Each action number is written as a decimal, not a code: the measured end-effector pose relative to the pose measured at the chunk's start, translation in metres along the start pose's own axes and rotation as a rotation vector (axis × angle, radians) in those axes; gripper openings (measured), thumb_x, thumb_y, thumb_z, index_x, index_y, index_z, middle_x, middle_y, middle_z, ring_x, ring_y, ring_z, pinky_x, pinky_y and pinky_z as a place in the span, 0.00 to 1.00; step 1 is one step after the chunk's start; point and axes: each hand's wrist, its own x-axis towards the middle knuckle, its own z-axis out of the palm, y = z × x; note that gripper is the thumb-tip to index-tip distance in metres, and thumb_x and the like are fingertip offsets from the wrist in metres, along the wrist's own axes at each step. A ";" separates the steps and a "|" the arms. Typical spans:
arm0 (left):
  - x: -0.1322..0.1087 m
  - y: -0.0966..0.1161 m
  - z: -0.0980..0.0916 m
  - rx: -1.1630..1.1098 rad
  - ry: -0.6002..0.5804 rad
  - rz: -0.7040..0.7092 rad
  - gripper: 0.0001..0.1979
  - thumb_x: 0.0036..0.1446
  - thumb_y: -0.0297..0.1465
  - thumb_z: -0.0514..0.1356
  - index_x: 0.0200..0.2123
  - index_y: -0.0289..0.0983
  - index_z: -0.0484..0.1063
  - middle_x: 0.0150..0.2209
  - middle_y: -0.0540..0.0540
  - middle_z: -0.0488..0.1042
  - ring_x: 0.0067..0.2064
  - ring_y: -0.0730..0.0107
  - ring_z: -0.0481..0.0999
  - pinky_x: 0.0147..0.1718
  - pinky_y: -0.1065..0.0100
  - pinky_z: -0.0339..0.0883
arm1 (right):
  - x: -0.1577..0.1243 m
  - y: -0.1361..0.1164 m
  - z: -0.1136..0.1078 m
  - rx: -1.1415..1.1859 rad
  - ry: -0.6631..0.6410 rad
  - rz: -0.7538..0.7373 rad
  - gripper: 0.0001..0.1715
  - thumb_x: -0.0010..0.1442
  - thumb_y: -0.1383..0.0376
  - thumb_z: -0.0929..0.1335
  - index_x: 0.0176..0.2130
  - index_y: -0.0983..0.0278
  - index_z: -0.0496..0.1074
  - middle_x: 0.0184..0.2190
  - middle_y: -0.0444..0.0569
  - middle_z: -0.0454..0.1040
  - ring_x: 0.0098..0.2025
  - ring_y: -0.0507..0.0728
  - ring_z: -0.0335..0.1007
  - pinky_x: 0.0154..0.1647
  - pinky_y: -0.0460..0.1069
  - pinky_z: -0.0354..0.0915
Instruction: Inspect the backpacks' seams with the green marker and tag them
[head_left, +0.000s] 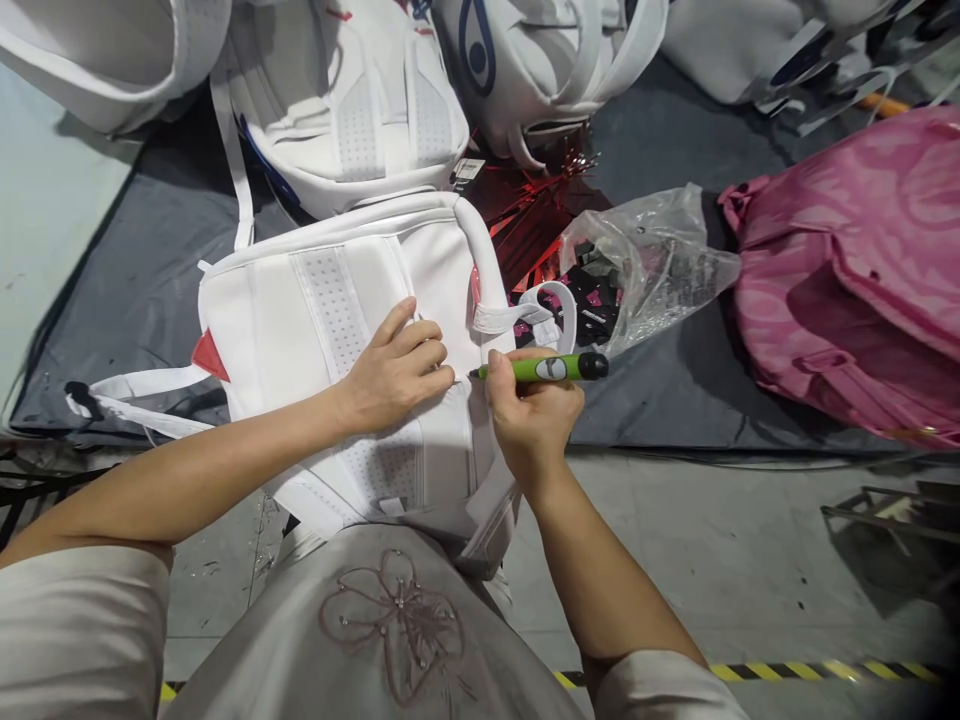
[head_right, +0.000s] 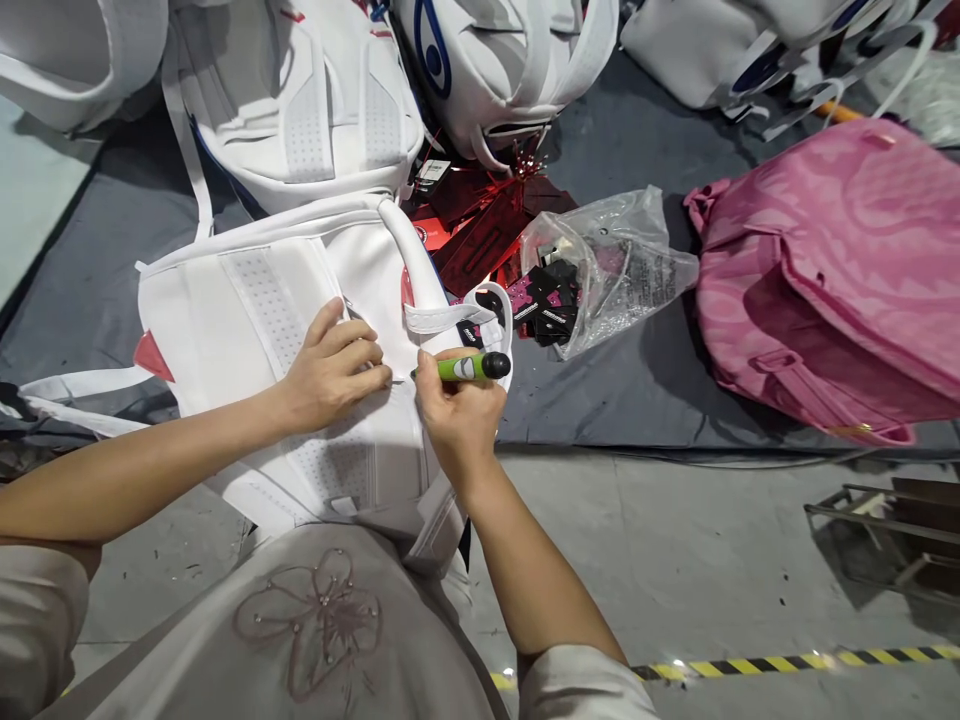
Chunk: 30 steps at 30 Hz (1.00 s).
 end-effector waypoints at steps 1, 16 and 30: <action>0.000 0.000 0.000 0.004 -0.014 -0.001 0.08 0.65 0.27 0.56 0.33 0.40 0.71 0.35 0.53 0.70 0.50 0.71 0.69 0.73 0.53 0.45 | 0.001 -0.001 0.000 -0.002 -0.012 0.012 0.19 0.67 0.54 0.66 0.29 0.63 0.69 0.20 0.42 0.68 0.18 0.51 0.62 0.21 0.47 0.60; -0.002 -0.001 0.001 0.002 -0.097 -0.011 0.09 0.67 0.28 0.54 0.35 0.40 0.72 0.36 0.52 0.71 0.52 0.71 0.68 0.73 0.52 0.44 | 0.003 0.003 -0.003 0.062 -0.067 0.108 0.20 0.64 0.52 0.67 0.28 0.63 0.69 0.18 0.42 0.68 0.18 0.51 0.62 0.21 0.47 0.58; 0.003 -0.001 -0.003 0.037 -0.103 0.006 0.06 0.65 0.27 0.56 0.34 0.40 0.71 0.35 0.50 0.73 0.49 0.65 0.70 0.67 0.48 0.57 | 0.001 0.005 -0.002 0.089 -0.097 0.139 0.20 0.65 0.52 0.67 0.29 0.64 0.70 0.17 0.42 0.68 0.19 0.51 0.63 0.22 0.47 0.58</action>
